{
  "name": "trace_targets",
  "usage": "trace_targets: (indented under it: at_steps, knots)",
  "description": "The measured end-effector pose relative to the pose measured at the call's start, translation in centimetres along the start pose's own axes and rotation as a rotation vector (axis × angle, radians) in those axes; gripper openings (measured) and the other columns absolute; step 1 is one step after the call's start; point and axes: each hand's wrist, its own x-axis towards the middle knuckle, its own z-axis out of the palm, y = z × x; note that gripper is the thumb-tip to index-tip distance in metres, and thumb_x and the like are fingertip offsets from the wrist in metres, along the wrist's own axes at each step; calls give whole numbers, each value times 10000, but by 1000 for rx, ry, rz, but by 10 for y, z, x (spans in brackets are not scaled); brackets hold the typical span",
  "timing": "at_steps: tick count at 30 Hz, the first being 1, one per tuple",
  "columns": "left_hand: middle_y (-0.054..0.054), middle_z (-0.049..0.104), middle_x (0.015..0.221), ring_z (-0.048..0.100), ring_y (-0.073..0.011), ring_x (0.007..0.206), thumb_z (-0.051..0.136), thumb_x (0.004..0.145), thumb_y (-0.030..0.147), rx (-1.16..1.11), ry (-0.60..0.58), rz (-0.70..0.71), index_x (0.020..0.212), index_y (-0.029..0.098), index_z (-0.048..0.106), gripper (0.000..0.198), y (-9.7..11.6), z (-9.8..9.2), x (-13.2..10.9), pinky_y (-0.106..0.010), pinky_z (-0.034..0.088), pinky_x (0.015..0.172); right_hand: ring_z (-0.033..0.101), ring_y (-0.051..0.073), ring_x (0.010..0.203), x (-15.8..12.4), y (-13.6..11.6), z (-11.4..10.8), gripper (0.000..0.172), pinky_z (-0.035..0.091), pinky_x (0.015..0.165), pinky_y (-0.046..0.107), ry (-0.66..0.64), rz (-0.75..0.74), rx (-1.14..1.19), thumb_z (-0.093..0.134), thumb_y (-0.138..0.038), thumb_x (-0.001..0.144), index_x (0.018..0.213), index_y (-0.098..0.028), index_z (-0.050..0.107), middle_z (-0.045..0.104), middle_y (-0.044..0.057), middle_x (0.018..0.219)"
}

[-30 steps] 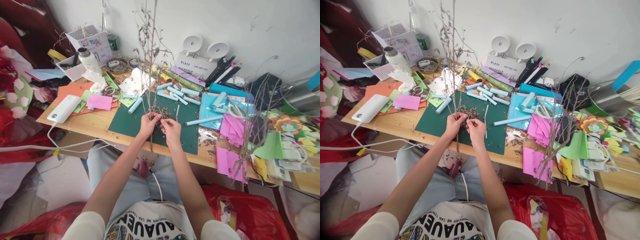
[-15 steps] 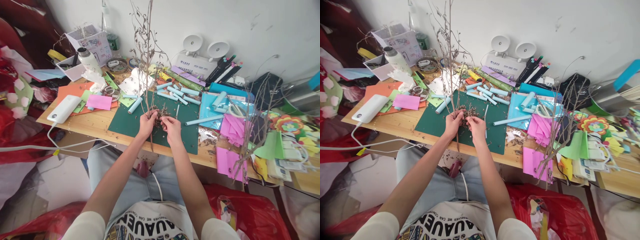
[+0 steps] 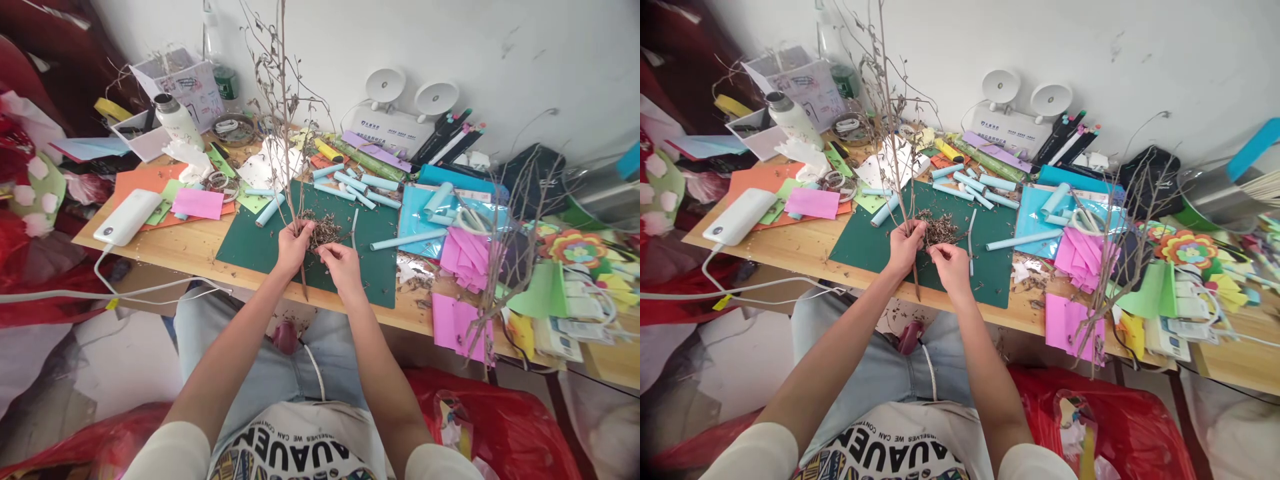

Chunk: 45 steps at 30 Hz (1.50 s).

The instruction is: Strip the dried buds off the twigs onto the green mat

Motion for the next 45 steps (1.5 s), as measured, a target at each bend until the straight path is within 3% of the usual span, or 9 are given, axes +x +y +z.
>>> trace_targets:
  at_steps: [14, 19, 27, 30, 34, 39, 42, 45]
  knots:
    - [54, 499, 568, 313, -32, 419, 709, 778, 424, 11, -59, -8, 753, 161, 580, 294, 5, 1, -3, -195, 258, 411, 519, 145, 621, 9, 0, 13, 253, 408, 609, 255, 72, -95, -46, 571, -381, 784, 755, -169, 706, 649, 17, 676]
    - [28, 573, 596, 326, -35, 404, 685, 805, 394, 0, -34, 16, 750, 164, 571, 263, 3, 1, -3, -197, 259, 401, 464, 126, 563, 10, 0, 11, 283, 369, 551, 247, 127, -81, -55, 569, -409, 797, 763, -165, 709, 589, -2, 617]
    - [43, 530, 545, 389, -51, 436, 723, 776, 444, 128, -15, 7, 700, 170, 561, 327, 2, 0, -3, -200, 308, 433, 517, 144, 610, 23, -6, 8, 286, 407, 600, 259, 154, -124, -5, 581, -411, 782, 768, -157, 712, 641, 21, 666]
    - [51, 508, 546, 372, -47, 432, 726, 773, 453, 78, -2, 20, 741, 167, 586, 320, 4, 1, -3, -199, 295, 427, 508, 143, 596, 24, -7, 8, 276, 395, 587, 259, 142, -134, -18, 584, -405, 781, 754, -161, 708, 629, 13, 640]
    - [62, 485, 540, 343, -49, 421, 690, 801, 479, 11, -41, 6, 935, 158, 653, 350, 7, 2, -3, -200, 269, 413, 475, 125, 561, 20, -6, 9, 213, 361, 558, 248, 68, -154, -75, 572, -337, 770, 691, -174, 684, 594, -12, 597]
    - [69, 443, 515, 344, -43, 430, 738, 755, 473, 14, -29, 1, 726, 160, 592, 347, 4, 0, -2, -188, 270, 418, 503, 128, 576, 20, -8, 11, 253, 370, 563, 243, 13, -148, -123, 569, -385, 796, 672, -180, 651, 610, -10, 609]
    - [86, 391, 511, 310, -36, 423, 763, 732, 448, -41, -19, -2, 685, 172, 536, 361, 3, -1, -2, -183, 252, 418, 554, 145, 629, 22, -15, 9, 312, 405, 603, 249, -22, -153, -138, 578, -467, 816, 753, -177, 673, 667, 16, 691]
    - [88, 365, 506, 284, -37, 419, 750, 746, 442, -42, -6, 12, 675, 171, 536, 353, 5, 0, -3, -189, 231, 415, 509, 135, 581, 24, -23, 5, 311, 361, 575, 253, -70, -200, -251, 555, -443, 844, 711, -183, 663, 624, 2, 616]
